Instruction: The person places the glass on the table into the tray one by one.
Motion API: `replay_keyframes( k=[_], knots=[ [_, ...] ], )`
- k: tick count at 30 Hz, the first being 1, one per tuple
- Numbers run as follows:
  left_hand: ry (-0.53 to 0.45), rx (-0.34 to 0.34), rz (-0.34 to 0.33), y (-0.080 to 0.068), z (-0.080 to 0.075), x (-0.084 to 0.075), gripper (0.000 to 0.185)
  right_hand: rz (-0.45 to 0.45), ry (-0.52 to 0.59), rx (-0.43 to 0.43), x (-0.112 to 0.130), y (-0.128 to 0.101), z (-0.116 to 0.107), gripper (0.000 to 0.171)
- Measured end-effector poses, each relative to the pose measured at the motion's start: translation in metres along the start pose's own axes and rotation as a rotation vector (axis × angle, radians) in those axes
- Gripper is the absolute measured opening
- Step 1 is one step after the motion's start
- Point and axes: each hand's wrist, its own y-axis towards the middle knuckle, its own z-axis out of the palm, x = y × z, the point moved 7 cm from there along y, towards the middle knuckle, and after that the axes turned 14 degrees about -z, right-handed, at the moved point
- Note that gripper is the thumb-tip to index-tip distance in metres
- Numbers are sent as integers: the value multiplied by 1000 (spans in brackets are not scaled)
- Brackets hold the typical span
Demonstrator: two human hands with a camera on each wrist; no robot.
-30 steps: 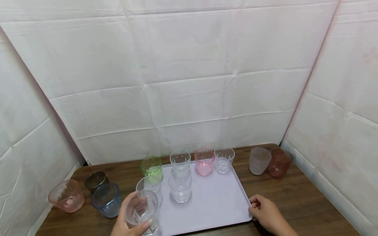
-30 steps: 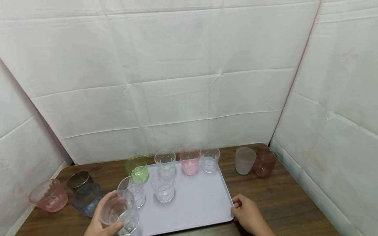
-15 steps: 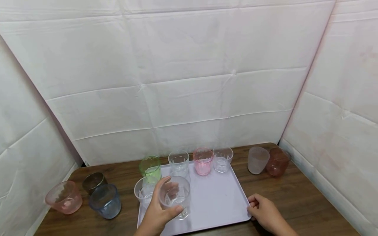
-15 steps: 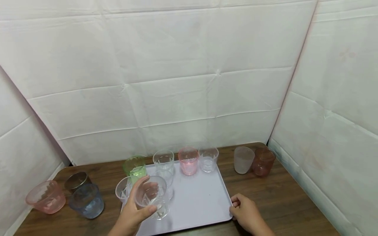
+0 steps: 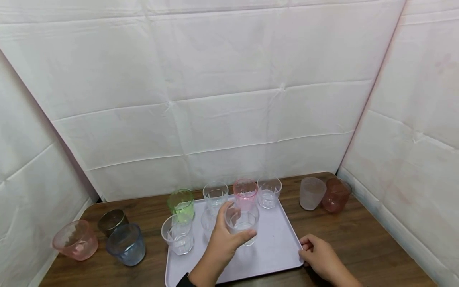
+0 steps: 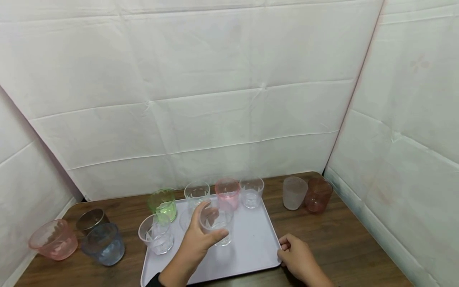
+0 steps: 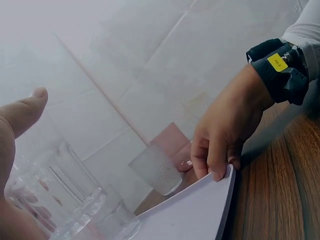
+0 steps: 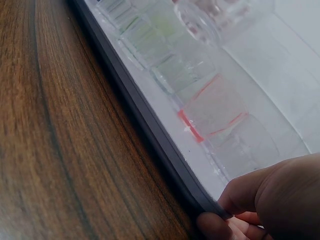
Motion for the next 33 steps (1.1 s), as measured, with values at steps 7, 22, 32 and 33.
replay_keyframes(
  k=[7, 22, 32, 33],
  knots=[
    [117, -61, -22, 20, 19, 14, 99, -6, 4, 4, 0, 1, -1, 19],
    [220, -198, -93, 44, 21, 54, 103, 8, 24, 20, -1, 0, 0, 19],
    [284, -211, -99, 46, 19, 65, 103, 4, 9, 18, 1, -1, 0, 19],
    [291, -210, -94, 45, 19, 66, 102, 6, 8, 14, 1, -1, 0, 19]
  ],
)
